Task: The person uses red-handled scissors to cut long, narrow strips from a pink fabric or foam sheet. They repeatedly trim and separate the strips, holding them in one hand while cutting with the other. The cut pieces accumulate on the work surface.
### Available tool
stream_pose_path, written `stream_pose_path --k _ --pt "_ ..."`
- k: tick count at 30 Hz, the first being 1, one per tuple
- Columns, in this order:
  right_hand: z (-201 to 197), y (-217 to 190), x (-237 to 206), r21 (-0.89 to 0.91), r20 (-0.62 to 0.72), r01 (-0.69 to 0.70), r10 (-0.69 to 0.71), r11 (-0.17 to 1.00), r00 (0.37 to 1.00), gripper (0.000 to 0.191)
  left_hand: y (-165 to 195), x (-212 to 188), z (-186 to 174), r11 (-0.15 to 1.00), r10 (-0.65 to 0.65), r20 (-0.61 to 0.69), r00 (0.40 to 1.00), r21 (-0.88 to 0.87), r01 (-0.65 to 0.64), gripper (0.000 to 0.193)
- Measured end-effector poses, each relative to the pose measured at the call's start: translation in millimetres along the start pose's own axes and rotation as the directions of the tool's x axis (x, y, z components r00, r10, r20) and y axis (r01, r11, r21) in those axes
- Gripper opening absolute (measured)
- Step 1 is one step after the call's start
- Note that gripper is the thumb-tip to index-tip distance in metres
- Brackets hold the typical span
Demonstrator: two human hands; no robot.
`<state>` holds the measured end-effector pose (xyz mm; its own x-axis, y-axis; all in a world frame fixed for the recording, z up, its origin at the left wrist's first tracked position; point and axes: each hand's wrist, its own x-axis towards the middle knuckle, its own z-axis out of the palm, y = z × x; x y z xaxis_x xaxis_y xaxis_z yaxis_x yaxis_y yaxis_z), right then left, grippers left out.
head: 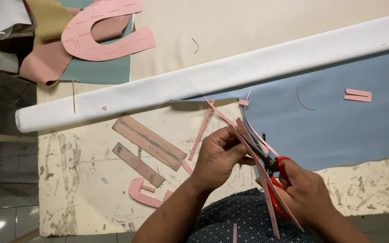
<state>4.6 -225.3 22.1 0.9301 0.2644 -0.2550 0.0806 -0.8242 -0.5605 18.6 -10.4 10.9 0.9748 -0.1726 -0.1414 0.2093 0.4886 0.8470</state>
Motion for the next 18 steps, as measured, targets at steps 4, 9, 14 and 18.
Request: stream_pose_path --k 4,9,14,18 --pt "-0.5 0.6 -0.9 -0.062 0.020 -0.012 0.013 0.998 1.000 0.051 -0.6 -0.3 0.7 1.000 0.014 0.013 1.000 -0.015 -0.014 0.010" --pt "-2.8 -4.9 -1.4 -0.042 0.062 -0.164 0.167 0.986 0.984 0.055 -1.5 -0.8 1.2 0.999 0.041 0.039 0.998 0.007 -0.042 0.007" --pt "-3.9 -6.9 0.8 -0.059 0.048 -0.096 0.099 0.994 0.994 0.059 -1.9 -1.1 2.8 0.999 0.026 0.010 1.000 0.044 -0.027 0.008" --pt "-1.3 -4.3 1.0 -0.043 0.051 -0.115 0.117 0.992 0.992 0.059 -1.3 -1.3 3.1 1.000 0.016 0.011 1.000 -0.004 -0.016 0.010"
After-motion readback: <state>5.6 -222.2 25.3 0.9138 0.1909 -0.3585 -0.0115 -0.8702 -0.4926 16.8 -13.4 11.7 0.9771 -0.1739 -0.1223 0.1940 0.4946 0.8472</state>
